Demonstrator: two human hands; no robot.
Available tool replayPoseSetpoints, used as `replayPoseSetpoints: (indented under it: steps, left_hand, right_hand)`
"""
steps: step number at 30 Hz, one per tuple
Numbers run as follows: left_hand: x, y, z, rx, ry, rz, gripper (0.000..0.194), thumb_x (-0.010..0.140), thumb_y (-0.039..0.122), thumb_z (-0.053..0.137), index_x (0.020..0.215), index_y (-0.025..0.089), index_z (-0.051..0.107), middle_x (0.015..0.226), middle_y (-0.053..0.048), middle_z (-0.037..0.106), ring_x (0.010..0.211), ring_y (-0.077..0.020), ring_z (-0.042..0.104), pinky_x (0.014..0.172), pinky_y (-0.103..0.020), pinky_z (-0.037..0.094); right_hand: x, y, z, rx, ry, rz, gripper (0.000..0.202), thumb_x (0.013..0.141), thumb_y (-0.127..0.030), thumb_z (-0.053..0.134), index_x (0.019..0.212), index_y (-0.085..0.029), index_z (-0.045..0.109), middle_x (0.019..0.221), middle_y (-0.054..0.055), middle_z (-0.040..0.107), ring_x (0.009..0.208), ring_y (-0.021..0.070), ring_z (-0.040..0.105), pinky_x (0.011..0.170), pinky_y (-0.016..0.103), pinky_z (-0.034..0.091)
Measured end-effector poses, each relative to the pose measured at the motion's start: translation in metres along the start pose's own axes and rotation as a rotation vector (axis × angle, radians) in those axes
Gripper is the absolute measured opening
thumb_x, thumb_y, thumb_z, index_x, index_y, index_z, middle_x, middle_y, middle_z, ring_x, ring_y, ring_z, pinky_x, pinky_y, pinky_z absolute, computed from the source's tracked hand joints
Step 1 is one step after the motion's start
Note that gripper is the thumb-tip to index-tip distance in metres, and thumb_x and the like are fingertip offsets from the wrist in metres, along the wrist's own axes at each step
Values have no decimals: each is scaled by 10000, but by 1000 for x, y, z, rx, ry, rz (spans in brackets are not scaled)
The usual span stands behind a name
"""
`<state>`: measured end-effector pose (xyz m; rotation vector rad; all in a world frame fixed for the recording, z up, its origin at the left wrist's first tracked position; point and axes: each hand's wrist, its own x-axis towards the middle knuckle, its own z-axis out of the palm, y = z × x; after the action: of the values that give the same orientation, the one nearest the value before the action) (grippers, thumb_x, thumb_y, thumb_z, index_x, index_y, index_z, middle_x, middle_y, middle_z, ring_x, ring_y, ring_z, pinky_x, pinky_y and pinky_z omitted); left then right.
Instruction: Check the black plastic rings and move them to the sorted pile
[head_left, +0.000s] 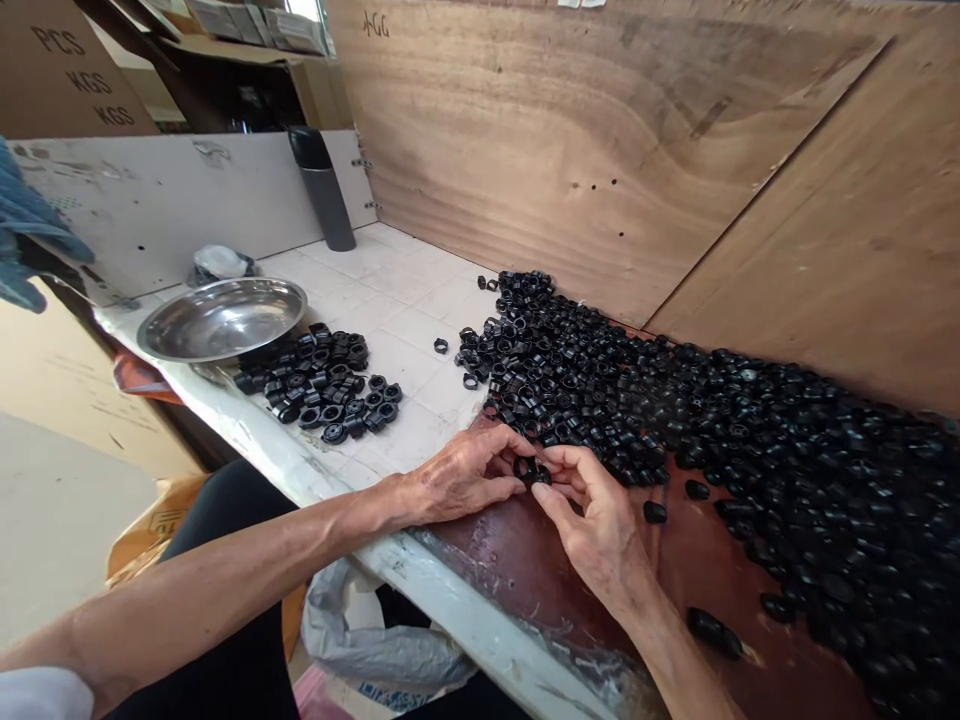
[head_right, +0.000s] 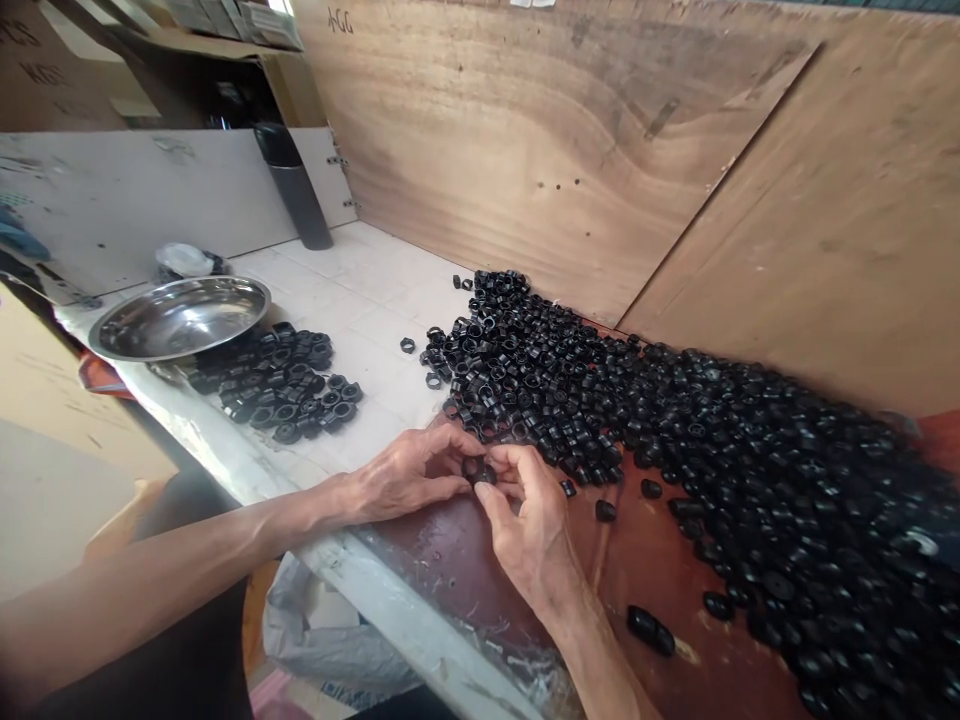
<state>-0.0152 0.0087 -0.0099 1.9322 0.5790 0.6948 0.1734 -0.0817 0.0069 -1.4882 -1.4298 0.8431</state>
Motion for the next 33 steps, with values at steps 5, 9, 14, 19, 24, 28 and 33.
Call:
replayPoseSetpoints:
  steps: [5, 9, 14, 19, 24, 28, 33]
  left_hand:
    - [1, 4, 0, -92, 32, -45, 299, 863, 165, 698, 1158, 158, 654, 1061, -73, 757, 942, -183, 733, 826, -306, 605]
    - [0, 5, 2, -263, 22, -91, 297, 868, 224, 738, 1142, 149, 651, 1048, -82, 766, 909, -188, 753, 820, -320, 621]
    - [-1, 4, 2, -217, 47, -34, 277, 891, 263, 732, 1139, 148, 686, 1120, -105, 761, 988, -208, 746, 893, -355, 617]
    - [0, 6, -1, -128, 71, 88, 237, 925, 266, 705, 1136, 159, 703, 1122, -104, 760, 1032, -209, 732, 925, -347, 606]
    - [2, 6, -1, -75, 75, 231, 214, 939, 262, 696, 1126, 158, 690, 1139, -121, 758, 1053, -210, 731, 925, -334, 604]
    - [2, 4, 1, -87, 81, 228, 210, 932, 257, 707, 1120, 165, 689, 1134, -113, 759, 1057, -208, 728, 950, -341, 596]
    - [1, 5, -1, -128, 91, 172, 195, 937, 250, 695, 1112, 164, 684, 1103, -104, 756, 1023, -206, 734, 913, -330, 602]
  right_hand:
    - [-1, -1, -1, -61, 43, -103, 113, 945, -288, 638, 1018, -235, 706, 1080, 86, 675, 1025, 235, 677, 871, 344, 593]
    - [-2, 2, -2, -96, 51, -93, 157, 959, -293, 641, 1092, -258, 716, 1101, 66, 712, 1027, 229, 689, 900, 356, 578]
    - [-3, 1, -2, -112, 95, -92, 97, 944, -330, 670, 992, -250, 694, 1006, 55, 733, 947, 229, 701, 843, 350, 578]
    - [-3, 3, 1, -105, 121, -122, 115, 945, -348, 674, 1008, -256, 702, 1016, 55, 746, 954, 228, 713, 854, 345, 578]
    - [-5, 8, 4, -120, 196, -66, 301, 935, -409, 689, 1170, -236, 615, 961, 63, 755, 825, 217, 744, 757, 330, 604]
    - [-6, 1, 1, -273, 139, -217, 106, 1005, -328, 580, 1049, -250, 637, 903, 55, 753, 777, 206, 735, 730, 315, 588]
    - [-6, -2, -4, -315, 82, -293, 139, 995, -258, 594, 1124, -256, 644, 1000, 52, 764, 848, 206, 743, 787, 305, 587]
